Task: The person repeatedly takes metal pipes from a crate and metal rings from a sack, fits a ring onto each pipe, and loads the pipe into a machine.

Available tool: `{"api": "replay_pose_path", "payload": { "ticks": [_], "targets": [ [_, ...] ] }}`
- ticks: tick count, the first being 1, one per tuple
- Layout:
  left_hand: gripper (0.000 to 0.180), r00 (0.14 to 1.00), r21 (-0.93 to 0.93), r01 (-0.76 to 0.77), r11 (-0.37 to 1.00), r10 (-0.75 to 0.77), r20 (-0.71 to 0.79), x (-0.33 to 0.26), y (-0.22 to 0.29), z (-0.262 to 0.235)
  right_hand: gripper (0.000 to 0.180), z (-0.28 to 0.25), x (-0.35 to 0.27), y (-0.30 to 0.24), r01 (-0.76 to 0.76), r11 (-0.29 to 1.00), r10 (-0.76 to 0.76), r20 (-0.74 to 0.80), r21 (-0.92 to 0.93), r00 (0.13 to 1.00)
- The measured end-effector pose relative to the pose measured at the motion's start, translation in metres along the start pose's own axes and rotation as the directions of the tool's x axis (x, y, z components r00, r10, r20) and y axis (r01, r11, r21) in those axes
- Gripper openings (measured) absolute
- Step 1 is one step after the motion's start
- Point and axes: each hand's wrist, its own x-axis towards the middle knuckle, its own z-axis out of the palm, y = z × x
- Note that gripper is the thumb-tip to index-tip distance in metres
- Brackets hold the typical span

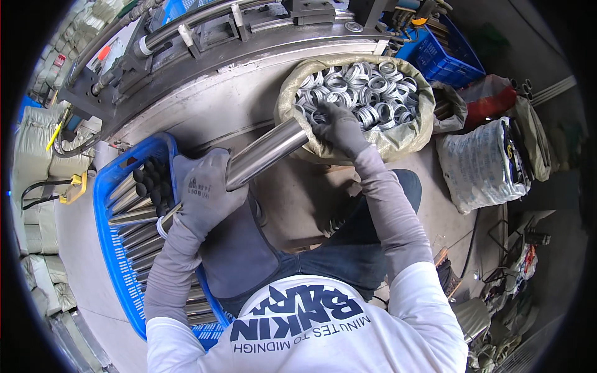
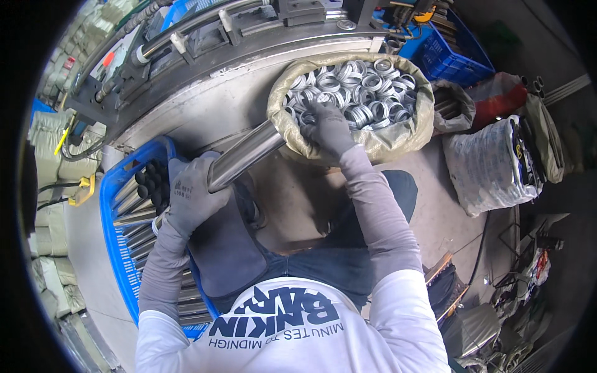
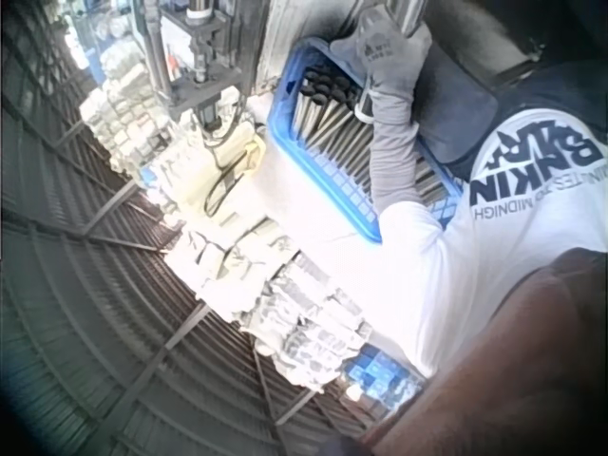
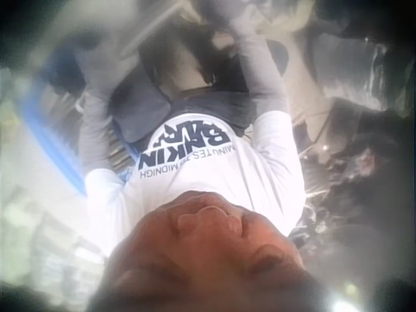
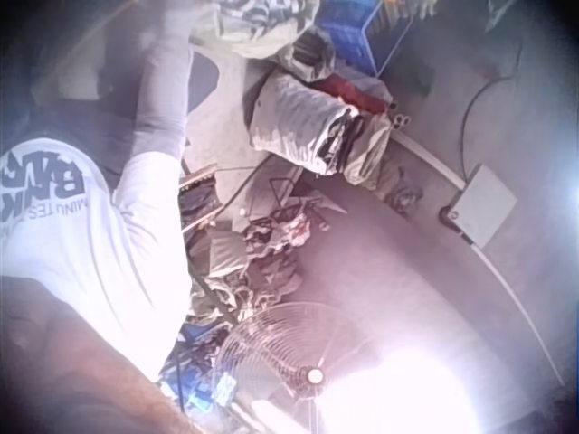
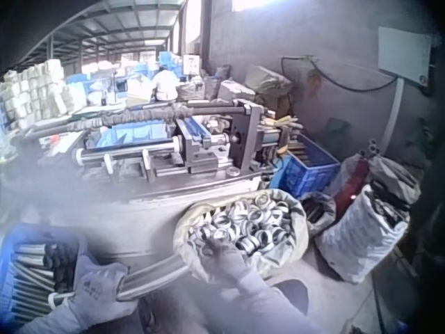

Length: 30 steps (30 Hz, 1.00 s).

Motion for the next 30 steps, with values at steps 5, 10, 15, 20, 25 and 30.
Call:
{"api": "replay_pose_path", "payload": {
  "ticks": [5,10,15,20,25,30],
  "targets": [
    [0.048,0.999,-0.121,0.002,0.993,-0.009,-0.053,-0.006,0.005,-0.009,0.078,-0.04,-0.035,-0.054,0.276,0.947,-0.231,-0.246,0.164,0.941],
    [0.048,0.999,-0.121,-0.032,0.992,0.028,-0.038,-0.005,0.007,-0.013,0.084,-0.062,-0.065,-0.096,0.344,0.935,-0.341,-0.052,0.088,0.939],
    [0.049,0.998,-0.083,-0.055,0.995,0.053,-0.031,-0.006,0.004,-0.007,0.067,-0.061,-0.074,-0.104,-0.094,0.341,-0.071,0.125,0.935,0.99],
    [0.048,0.997,-0.001,-0.075,0.997,0.075,-0.006,0.001,0.014,0.002,0.052,0.014,-0.068,-0.089,0.444,0.499,-0.155,-0.428,0.744,0.891],
    [0.045,0.997,0.085,-0.078,0.993,0.076,0.029,-0.005,0.015,0.003,0.065,-0.005,-0.065,-0.118,0.324,0.7,-0.06,-0.399,0.637,0.915],
    [0.05,0.996,0.074,-0.078,0.994,0.074,0.055,-0.004,0.016,0.002,0.038,-0.024,-0.06,-0.121,0.362,0.904,-0.265,-0.364,0.228,0.893]
  ]
}}
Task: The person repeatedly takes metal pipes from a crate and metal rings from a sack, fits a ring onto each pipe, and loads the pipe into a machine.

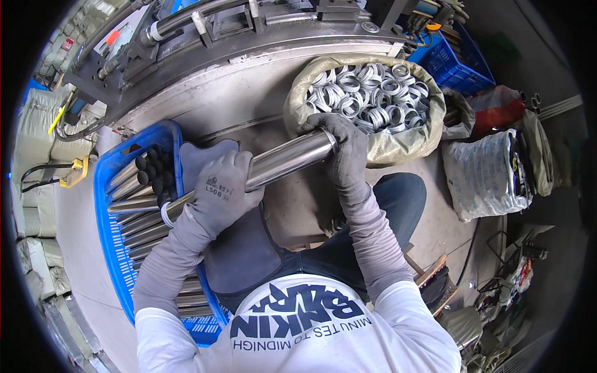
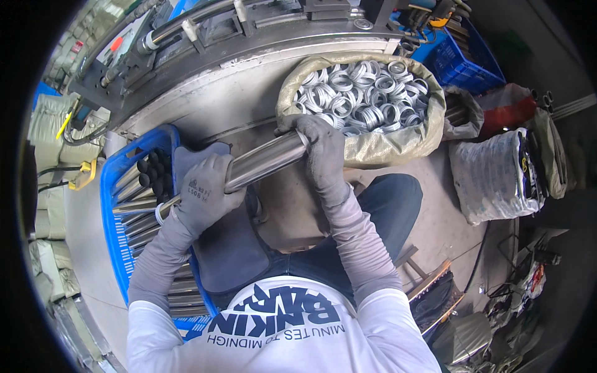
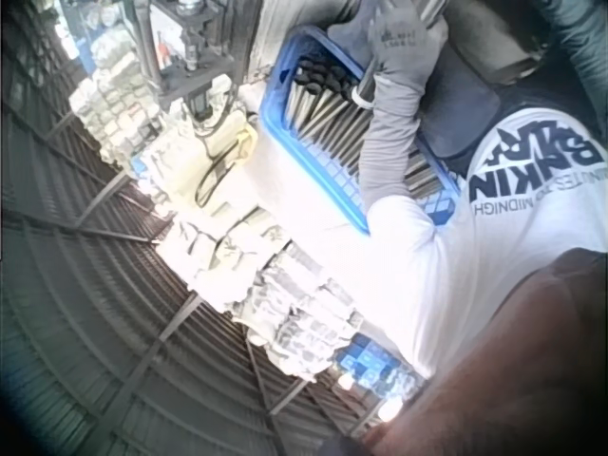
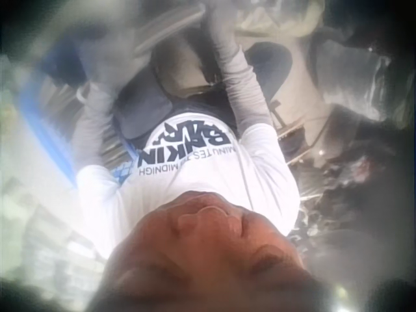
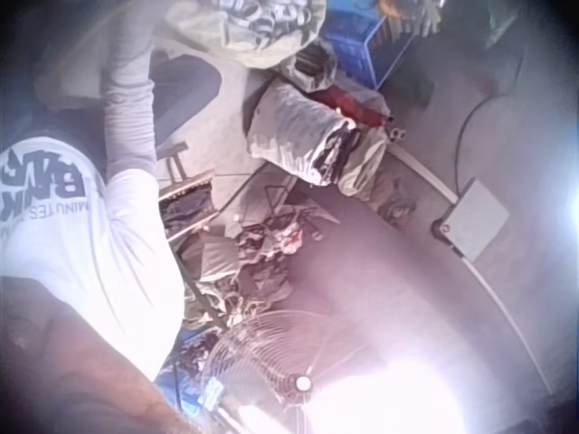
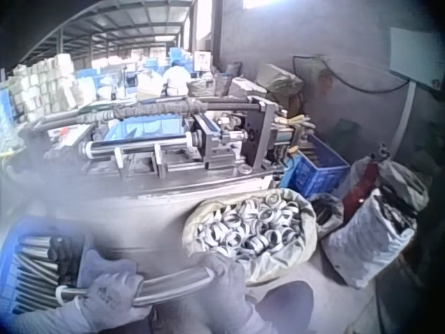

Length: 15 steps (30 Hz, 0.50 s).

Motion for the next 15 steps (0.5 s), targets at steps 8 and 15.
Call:
{"api": "replay_pose_path", "payload": {
  "ticks": [8,15],
  "targets": [
    [0.051,0.999,0.0,0.005,1.0,-0.005,0.039,0.001,-0.006,0.006,0.031,0.013,-0.01,-0.002,-0.125,0.977,0.134,-0.038,0.175,0.99],
    [0.05,0.997,-0.039,-0.072,0.997,0.072,-0.004,0.004,-0.004,-0.007,0.027,0.022,-0.013,0.021,-0.058,0.982,0.092,-0.186,0.182,0.978]
  ]
}}
